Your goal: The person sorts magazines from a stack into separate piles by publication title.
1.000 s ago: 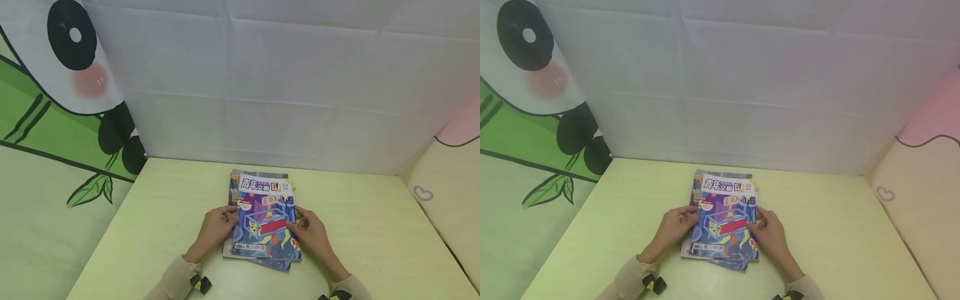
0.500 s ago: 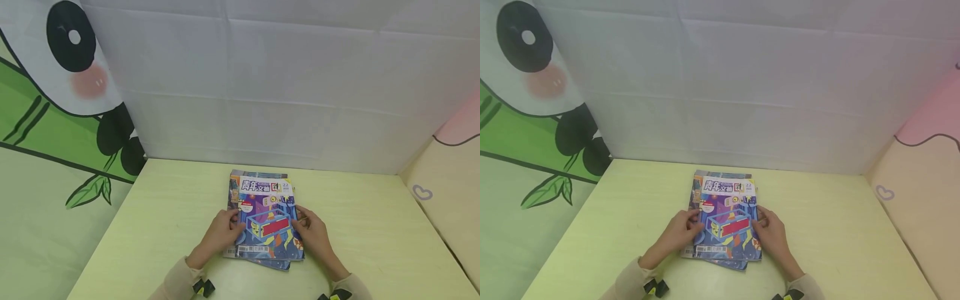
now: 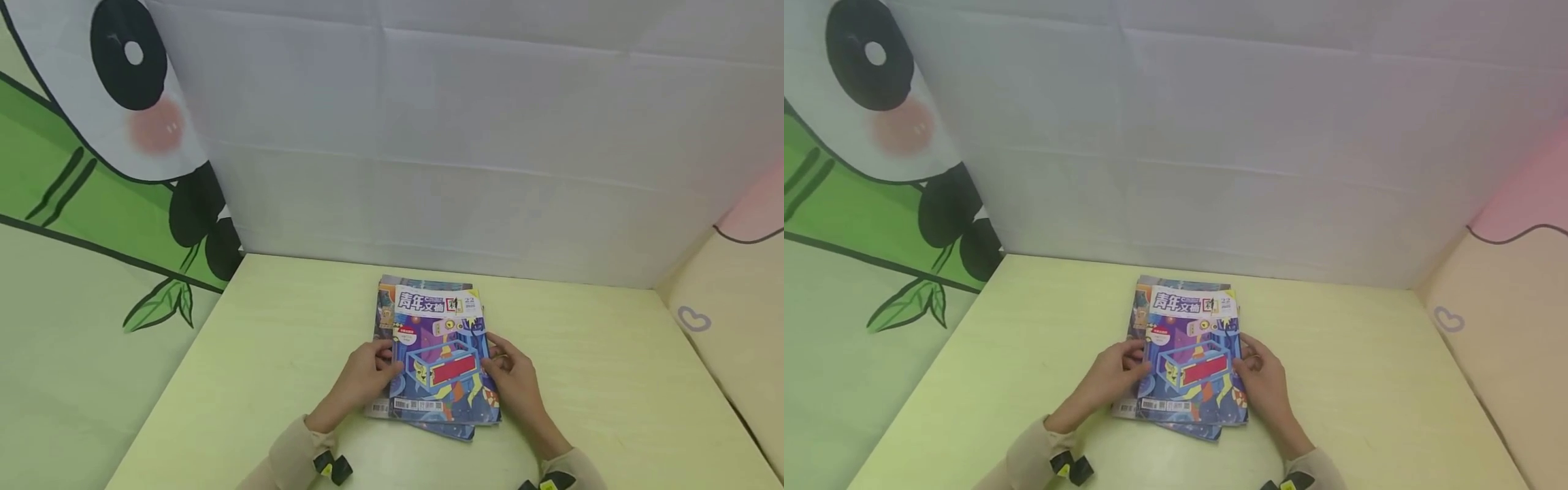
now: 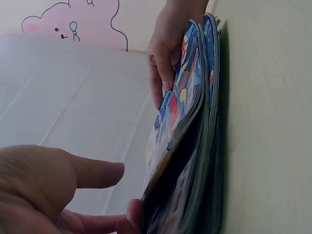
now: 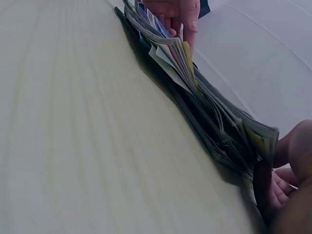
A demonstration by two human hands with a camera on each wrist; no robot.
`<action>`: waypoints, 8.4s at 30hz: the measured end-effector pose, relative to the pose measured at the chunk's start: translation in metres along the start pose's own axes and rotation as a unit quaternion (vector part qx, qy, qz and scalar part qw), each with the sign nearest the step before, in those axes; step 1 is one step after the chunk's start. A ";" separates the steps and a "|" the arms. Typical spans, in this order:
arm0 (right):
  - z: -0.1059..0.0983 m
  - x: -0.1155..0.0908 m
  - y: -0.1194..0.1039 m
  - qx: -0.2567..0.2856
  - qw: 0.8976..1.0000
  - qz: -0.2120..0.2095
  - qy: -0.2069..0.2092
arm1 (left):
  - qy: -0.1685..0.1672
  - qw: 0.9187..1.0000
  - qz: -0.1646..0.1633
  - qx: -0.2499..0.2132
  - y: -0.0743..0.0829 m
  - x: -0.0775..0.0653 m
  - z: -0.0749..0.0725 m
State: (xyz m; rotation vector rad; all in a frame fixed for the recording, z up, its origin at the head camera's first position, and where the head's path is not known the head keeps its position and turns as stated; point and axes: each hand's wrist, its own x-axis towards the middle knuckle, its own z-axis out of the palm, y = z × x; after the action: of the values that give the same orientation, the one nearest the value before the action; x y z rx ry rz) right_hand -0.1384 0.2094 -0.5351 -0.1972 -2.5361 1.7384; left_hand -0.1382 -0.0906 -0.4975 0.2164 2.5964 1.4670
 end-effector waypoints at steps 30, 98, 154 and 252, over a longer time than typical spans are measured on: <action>-0.023 -0.006 -0.001 0.035 0.999 -0.020 -0.004 | 0.029 0.996 0.082 -0.035 0.009 -0.001 0.025; -0.157 0.003 0.031 -0.060 0.995 -0.082 0.014 | -0.071 0.976 0.046 -0.200 0.068 0.025 0.123; -0.190 0.011 0.070 -0.241 0.970 0.021 0.025 | -0.319 0.905 0.045 -0.279 0.060 0.022 0.143; -0.018 -0.014 -0.022 -0.064 0.984 -0.065 -0.152 | 0.074 0.997 -0.017 -0.019 -0.044 0.019 -0.063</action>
State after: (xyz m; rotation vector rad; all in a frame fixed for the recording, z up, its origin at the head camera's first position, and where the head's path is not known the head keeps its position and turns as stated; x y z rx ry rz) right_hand -0.1237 0.2161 -0.5073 0.2445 -2.7974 1.6711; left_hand -0.1718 -0.1618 -0.5044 0.0616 2.6685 1.5764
